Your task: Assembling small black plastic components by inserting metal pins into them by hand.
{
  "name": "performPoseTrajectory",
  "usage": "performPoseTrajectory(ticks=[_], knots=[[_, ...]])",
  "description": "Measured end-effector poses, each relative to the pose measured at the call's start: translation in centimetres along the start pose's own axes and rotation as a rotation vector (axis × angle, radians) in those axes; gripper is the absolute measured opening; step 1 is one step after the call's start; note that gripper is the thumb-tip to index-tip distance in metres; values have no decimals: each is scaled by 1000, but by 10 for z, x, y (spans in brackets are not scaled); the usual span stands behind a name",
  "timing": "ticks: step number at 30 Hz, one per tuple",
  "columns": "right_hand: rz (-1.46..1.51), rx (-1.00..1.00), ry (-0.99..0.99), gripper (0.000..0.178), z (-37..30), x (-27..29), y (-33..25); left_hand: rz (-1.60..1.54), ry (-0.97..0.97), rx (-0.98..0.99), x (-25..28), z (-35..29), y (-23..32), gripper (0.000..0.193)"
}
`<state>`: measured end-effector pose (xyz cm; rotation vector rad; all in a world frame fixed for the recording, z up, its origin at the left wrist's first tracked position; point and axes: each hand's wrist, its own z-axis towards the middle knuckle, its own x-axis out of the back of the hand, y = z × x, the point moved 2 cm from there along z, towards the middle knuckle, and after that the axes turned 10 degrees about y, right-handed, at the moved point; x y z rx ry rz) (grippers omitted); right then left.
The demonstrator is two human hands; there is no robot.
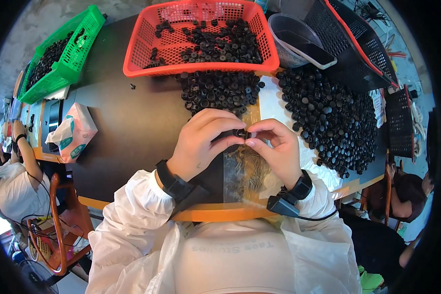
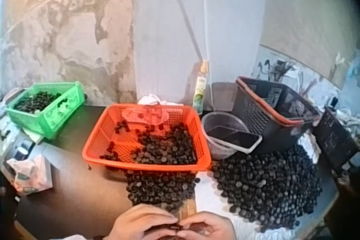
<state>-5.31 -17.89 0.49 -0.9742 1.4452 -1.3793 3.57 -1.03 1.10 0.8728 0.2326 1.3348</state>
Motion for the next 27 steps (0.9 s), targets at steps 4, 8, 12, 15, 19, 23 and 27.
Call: performPoseTrajectory(ticks=[4,8,12,15,19,23,27], knots=[[-202,121,67,23,-1,0,-2,-21,-5,6,-2,-2,-1,34],[-329,220,59,22,-2,2,-4,-112,4,211,-2,-4,2,34],[-222,150,92,22,-4,-1,-5,-98,-19,78,-1,-3,-1,35],[-315,237,77,22,-4,0,-6,-108,-16,56,-1,-3,-2,35],[-340,250,70,22,-5,2,-6,-108,-16,21,-1,-1,-1,34],[-370,284,63,22,-5,1,-9,-105,-27,17,0,-2,-1,35],[-377,296,75,23,-5,1,-11,-99,-22,18,0,-2,0,35]])
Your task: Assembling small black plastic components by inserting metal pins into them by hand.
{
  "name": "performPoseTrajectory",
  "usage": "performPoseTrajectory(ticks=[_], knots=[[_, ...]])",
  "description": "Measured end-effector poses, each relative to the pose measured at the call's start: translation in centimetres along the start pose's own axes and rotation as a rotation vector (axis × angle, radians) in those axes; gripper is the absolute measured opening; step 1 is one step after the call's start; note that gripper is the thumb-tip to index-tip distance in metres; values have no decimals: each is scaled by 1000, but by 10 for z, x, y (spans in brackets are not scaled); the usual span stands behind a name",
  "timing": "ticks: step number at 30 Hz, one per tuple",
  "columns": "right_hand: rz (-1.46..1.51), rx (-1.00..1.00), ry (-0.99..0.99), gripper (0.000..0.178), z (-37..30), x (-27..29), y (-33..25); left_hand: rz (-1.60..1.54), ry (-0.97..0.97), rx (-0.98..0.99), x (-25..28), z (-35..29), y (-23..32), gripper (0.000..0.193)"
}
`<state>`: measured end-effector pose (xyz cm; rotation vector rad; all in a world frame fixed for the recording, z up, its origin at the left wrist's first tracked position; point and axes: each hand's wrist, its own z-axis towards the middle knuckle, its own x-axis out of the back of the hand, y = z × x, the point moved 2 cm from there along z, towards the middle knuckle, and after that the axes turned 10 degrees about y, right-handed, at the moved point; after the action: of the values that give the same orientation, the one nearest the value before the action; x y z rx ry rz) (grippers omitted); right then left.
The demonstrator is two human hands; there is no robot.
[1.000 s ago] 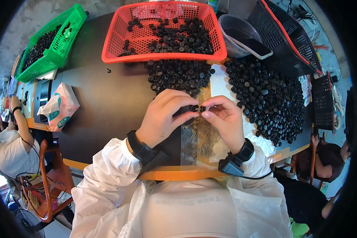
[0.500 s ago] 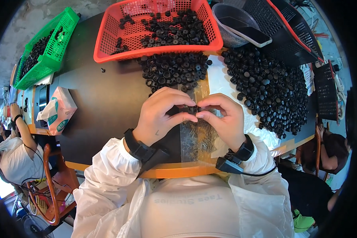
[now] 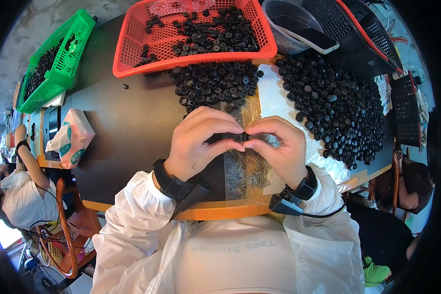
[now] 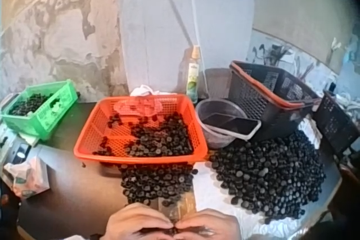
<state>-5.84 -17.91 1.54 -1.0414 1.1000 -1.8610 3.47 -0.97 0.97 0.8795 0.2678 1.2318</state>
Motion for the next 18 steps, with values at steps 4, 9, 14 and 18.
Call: performPoseTrajectory(ticks=[4,9,14,18], knots=[[-60,56,14,24,1,0,-1,1,-2,10,0,0,-1,35],[-46,86,23,24,1,-2,-3,-23,-17,18,-1,-1,-3,35],[-73,96,23,24,2,-3,-4,-5,-11,5,1,0,-3,36],[-75,103,51,24,0,0,-5,-11,-6,1,-1,1,0,36]])
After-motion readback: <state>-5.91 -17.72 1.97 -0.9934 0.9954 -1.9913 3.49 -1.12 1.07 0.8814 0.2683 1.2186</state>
